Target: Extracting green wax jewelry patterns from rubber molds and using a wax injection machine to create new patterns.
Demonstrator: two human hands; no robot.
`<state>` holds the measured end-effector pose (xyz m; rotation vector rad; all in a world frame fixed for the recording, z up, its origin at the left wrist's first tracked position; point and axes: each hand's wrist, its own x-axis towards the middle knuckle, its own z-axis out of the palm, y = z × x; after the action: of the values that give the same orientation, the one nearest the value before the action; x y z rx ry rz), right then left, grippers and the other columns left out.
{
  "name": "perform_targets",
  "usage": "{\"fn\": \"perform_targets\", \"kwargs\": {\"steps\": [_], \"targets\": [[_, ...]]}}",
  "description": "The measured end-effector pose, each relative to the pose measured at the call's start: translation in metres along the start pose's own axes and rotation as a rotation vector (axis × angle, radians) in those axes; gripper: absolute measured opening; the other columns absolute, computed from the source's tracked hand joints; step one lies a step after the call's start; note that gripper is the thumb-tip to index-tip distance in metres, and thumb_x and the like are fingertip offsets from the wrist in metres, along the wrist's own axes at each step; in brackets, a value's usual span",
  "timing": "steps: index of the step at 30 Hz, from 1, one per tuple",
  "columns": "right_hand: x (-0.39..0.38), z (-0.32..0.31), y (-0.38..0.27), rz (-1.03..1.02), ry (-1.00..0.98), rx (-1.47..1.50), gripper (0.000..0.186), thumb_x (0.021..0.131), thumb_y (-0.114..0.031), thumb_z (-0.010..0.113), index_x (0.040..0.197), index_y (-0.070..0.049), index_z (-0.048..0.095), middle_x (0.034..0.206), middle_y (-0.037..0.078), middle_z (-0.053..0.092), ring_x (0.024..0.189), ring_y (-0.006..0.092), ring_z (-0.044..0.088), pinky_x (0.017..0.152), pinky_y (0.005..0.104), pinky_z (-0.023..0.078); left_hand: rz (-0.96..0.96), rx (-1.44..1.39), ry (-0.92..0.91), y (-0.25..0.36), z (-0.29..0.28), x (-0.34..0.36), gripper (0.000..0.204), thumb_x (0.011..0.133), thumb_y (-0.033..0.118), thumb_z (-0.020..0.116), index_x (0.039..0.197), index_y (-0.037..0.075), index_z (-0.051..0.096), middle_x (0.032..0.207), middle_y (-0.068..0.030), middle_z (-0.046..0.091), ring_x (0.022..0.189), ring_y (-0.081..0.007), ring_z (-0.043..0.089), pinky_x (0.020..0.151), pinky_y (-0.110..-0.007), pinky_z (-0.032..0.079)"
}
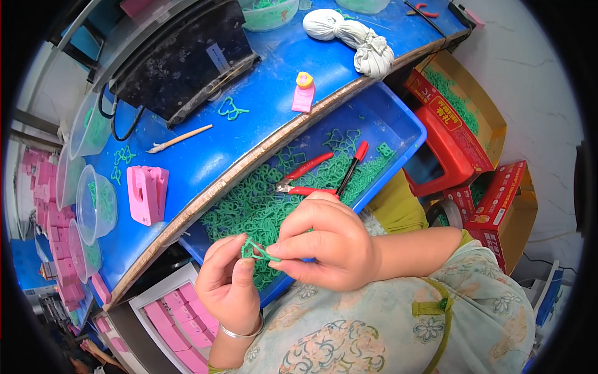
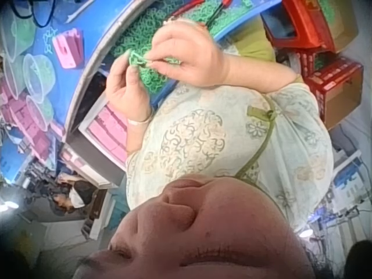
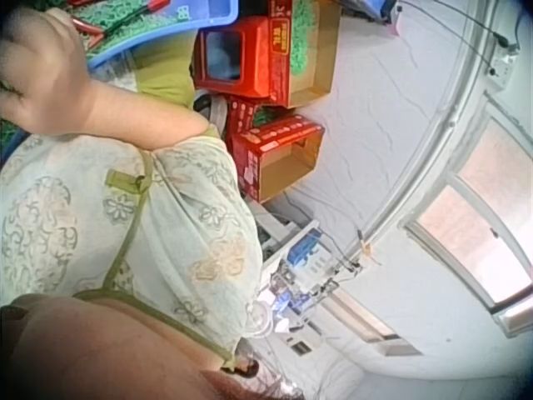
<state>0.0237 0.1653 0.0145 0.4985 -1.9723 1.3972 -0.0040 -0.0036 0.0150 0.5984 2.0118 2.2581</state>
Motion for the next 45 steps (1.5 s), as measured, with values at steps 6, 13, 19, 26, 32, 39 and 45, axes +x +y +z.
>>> {"fn": "perform_targets", "kwargs": {"steps": [6, 13, 19, 26, 32, 39, 45], "targets": [[0.004, 0.003, -0.002, -0.074, 0.041, -0.095, 0.029, 0.062, -0.005, 0.074, 0.088, -0.007, 0.061, 0.077, 0.003, 0.055, 0.063, 0.0179, 0.054, 0.057, 0.0308, 0.038, -0.135, -0.189, 0.017, -0.007, 0.0, -0.002, 0.023, 0.085, 0.004, 0.055, 0.106, -0.005, 0.054, 0.097, -0.0127, 0.061, 0.087, -0.0163, 0.059, 0.078, -0.028, 0.048], [0.004, 0.006, -0.002, -0.002, 0.081, -0.028, 0.028, 0.063, -0.005, 0.074, 0.086, -0.006, 0.059, 0.078, 0.005, 0.056, 0.066, 0.0204, 0.055, 0.058, 0.0306, 0.039, -0.3, -0.406, 0.004, -0.003, 0.006, 0.0, 0.023, 0.086, 0.007, 0.055, 0.105, -0.005, 0.054, 0.095, -0.0122, 0.061, 0.085, -0.0167, 0.06, 0.076, -0.028, 0.049], [0.034, -0.001, 0.016, -0.103, 0.063, -0.157, 0.028, 0.067, -0.004, 0.069, 0.092, -0.005, 0.057, 0.085, 0.008, 0.059, 0.07, 0.0239, 0.056, 0.063, 0.033, 0.043, -0.318, -0.463, 0.061, 0.005, 0.001, 0.009, 0.023, 0.085, 0.005, 0.055, 0.106, -0.003, 0.052, 0.092, -0.0155, 0.061, 0.078, -0.0209, 0.06, 0.071, -0.033, 0.051], [0.098, 0.034, 0.046, -0.136, -0.212, -0.564, 0.014, 0.068, -0.009, 0.06, 0.078, -0.004, 0.053, 0.082, 0.013, 0.058, 0.071, 0.0282, 0.061, 0.059, 0.0366, 0.049, -0.289, -0.471, 0.187, 0.007, -0.026, 0.016, 0.023, 0.084, 0.004, 0.055, 0.106, -0.002, 0.053, 0.084, -0.0131, 0.06, 0.071, -0.0202, 0.059, 0.062, -0.031, 0.049], [0.129, 0.063, 0.064, -0.071, -0.435, -0.753, 0.022, 0.062, -0.008, 0.063, 0.081, -0.001, 0.055, 0.077, 0.015, 0.059, 0.069, 0.0261, 0.063, 0.05, 0.0351, 0.05, -0.25, -0.453, 0.183, 0.009, -0.031, 0.013, 0.024, 0.082, 0.001, 0.056, 0.105, -0.003, 0.052, 0.079, -0.0116, 0.059, 0.067, -0.0187, 0.057, 0.06, -0.03, 0.048], [0.125, 0.045, 0.036, 0.083, -0.635, -0.648, 0.023, 0.07, -0.009, 0.059, 0.09, 0.002, 0.056, 0.078, 0.015, 0.061, 0.07, 0.0291, 0.062, 0.058, 0.0366, 0.05, -0.243, -0.521, 0.139, 0.012, -0.033, 0.008, 0.032, 0.082, 0.0, 0.056, 0.113, -0.004, 0.05, 0.079, -0.01, 0.059, 0.066, -0.0159, 0.056, 0.058, -0.029, 0.046], [0.093, 0.001, 0.005, 0.288, -0.535, 0.123, 0.028, 0.076, -0.004, 0.051, 0.104, 0.001, 0.05, 0.077, 0.014, 0.061, 0.071, 0.0271, 0.062, 0.064, 0.0322, 0.049, -0.366, -0.702, 0.087, 0.01, -0.031, 0.006, 0.035, 0.084, 0.003, 0.054, 0.117, -0.004, 0.049, 0.084, -0.0105, 0.061, 0.065, -0.0151, 0.056, 0.056, -0.028, 0.043]]}}
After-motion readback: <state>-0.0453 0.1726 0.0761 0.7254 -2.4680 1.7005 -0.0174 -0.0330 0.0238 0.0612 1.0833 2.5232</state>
